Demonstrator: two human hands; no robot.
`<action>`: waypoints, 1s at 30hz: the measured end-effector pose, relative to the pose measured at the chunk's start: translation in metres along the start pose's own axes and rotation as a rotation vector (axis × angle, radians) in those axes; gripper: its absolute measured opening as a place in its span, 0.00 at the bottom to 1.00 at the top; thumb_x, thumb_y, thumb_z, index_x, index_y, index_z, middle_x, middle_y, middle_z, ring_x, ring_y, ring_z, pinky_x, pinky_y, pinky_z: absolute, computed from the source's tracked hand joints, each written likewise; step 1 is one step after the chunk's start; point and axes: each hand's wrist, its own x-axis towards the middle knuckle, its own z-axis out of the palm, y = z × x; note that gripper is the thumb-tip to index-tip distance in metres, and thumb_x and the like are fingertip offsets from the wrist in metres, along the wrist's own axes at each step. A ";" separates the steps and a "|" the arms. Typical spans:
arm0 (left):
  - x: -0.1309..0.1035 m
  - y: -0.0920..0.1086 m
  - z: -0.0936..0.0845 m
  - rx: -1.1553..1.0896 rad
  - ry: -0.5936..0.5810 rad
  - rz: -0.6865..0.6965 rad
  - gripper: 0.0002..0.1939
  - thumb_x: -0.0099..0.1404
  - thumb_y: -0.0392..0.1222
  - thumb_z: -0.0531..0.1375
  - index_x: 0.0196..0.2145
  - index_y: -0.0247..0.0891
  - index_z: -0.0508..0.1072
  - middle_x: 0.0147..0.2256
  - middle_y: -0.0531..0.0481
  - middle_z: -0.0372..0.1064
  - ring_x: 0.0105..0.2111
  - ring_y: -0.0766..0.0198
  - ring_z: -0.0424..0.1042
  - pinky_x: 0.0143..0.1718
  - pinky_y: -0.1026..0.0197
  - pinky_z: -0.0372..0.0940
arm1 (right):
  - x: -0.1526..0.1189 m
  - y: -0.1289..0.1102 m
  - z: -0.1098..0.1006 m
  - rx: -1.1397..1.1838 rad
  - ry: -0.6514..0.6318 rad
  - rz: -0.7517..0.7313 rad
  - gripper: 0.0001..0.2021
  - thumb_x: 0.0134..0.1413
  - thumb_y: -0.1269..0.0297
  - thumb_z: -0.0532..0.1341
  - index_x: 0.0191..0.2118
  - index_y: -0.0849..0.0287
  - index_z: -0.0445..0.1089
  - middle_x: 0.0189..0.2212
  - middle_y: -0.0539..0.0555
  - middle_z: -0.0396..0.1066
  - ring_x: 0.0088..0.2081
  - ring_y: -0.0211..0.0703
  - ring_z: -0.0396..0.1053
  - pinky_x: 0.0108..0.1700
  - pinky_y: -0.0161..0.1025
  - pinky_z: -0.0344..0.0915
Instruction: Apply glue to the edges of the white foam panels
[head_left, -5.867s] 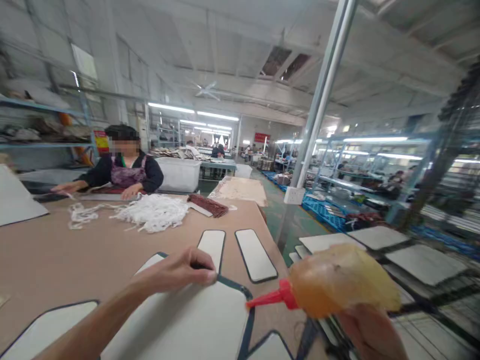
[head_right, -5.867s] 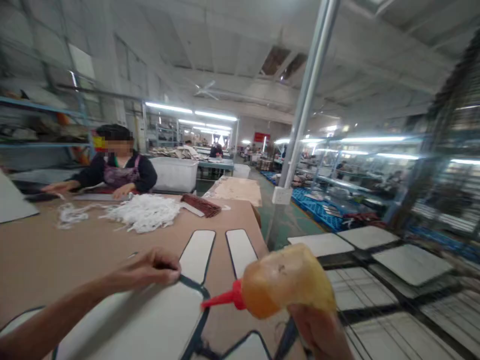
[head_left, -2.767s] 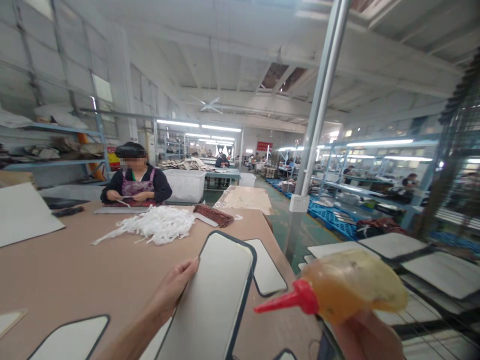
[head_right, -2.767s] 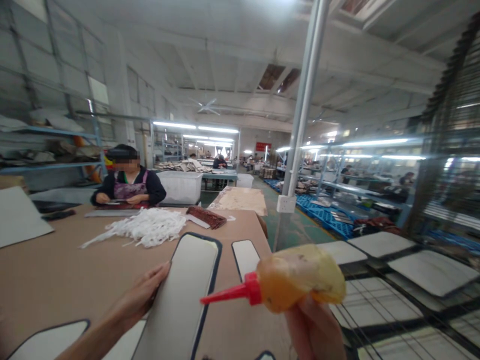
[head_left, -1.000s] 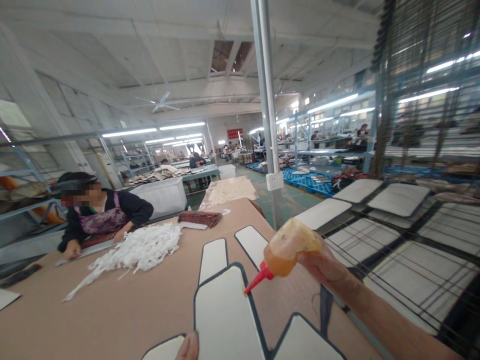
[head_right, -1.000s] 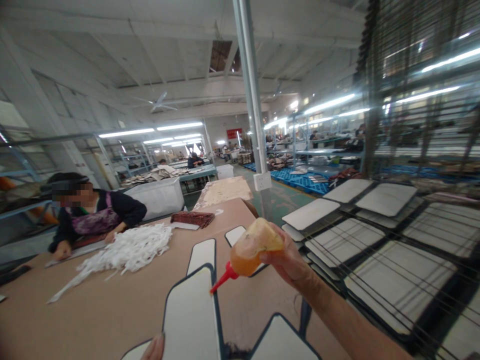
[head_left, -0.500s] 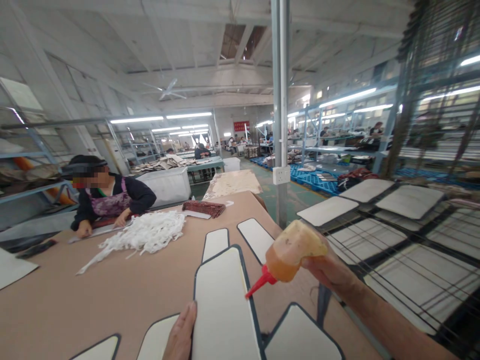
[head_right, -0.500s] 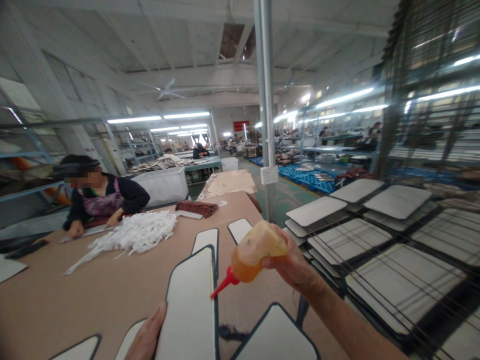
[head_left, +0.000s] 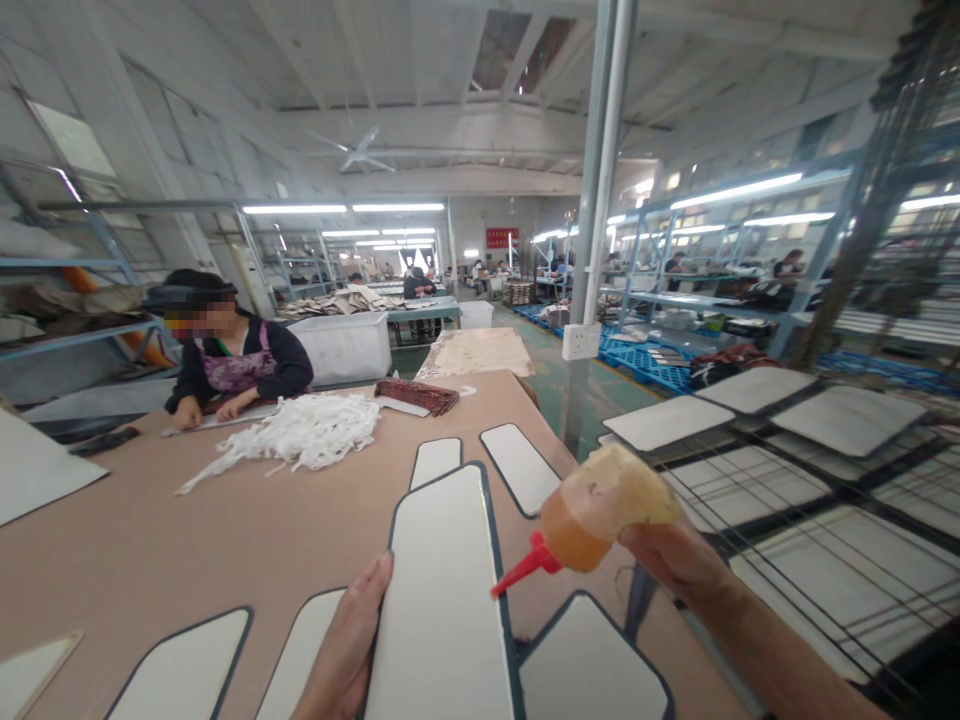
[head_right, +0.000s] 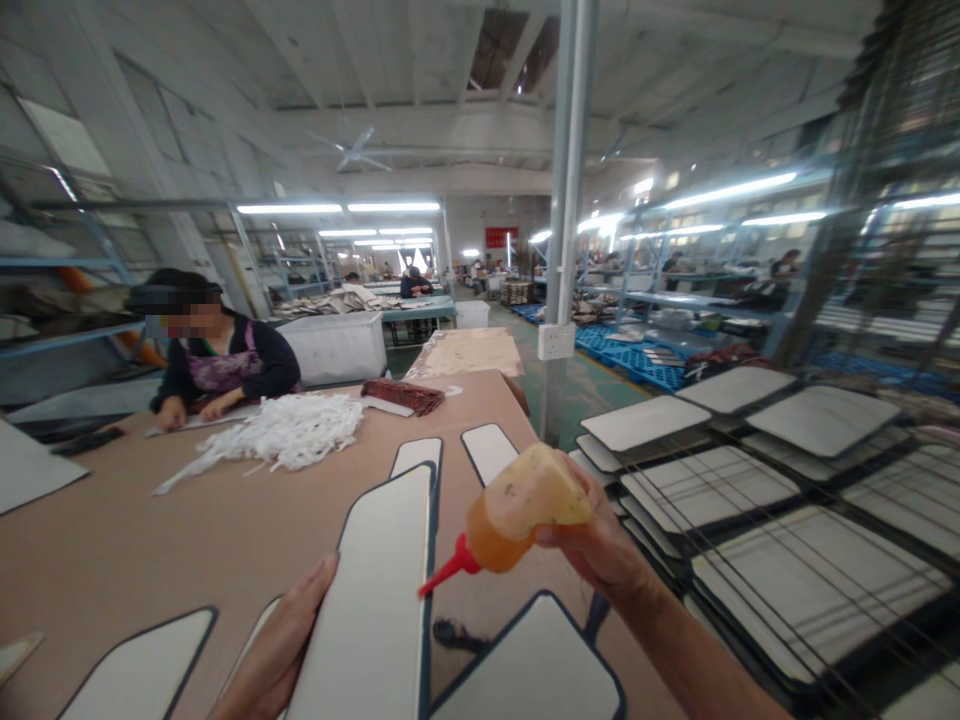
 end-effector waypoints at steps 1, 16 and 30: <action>0.000 0.001 0.000 -0.005 -0.026 0.006 0.17 0.56 0.51 0.62 0.38 0.35 0.74 0.47 0.44 0.73 0.52 0.53 0.66 0.55 0.55 0.58 | -0.001 0.001 -0.001 -0.003 0.006 0.006 0.25 0.26 0.74 0.73 0.38 0.51 0.73 0.29 0.47 0.74 0.28 0.39 0.70 0.30 0.31 0.69; 0.010 0.012 0.001 -0.085 -0.165 -0.001 0.21 0.49 0.53 0.66 0.34 0.34 0.73 0.28 0.50 0.76 0.29 0.59 0.73 0.31 0.61 0.66 | -0.014 -0.004 0.001 -0.064 0.034 0.048 0.26 0.23 0.66 0.76 0.38 0.48 0.74 0.27 0.50 0.73 0.26 0.44 0.69 0.27 0.36 0.69; 0.015 0.018 0.003 -0.148 -0.165 -0.008 0.11 0.51 0.44 0.65 0.29 0.34 0.71 0.25 0.51 0.75 0.25 0.63 0.72 0.28 0.64 0.67 | -0.026 -0.006 -0.004 -0.061 0.023 0.101 0.28 0.24 0.64 0.76 0.40 0.47 0.73 0.32 0.51 0.75 0.31 0.46 0.73 0.35 0.38 0.72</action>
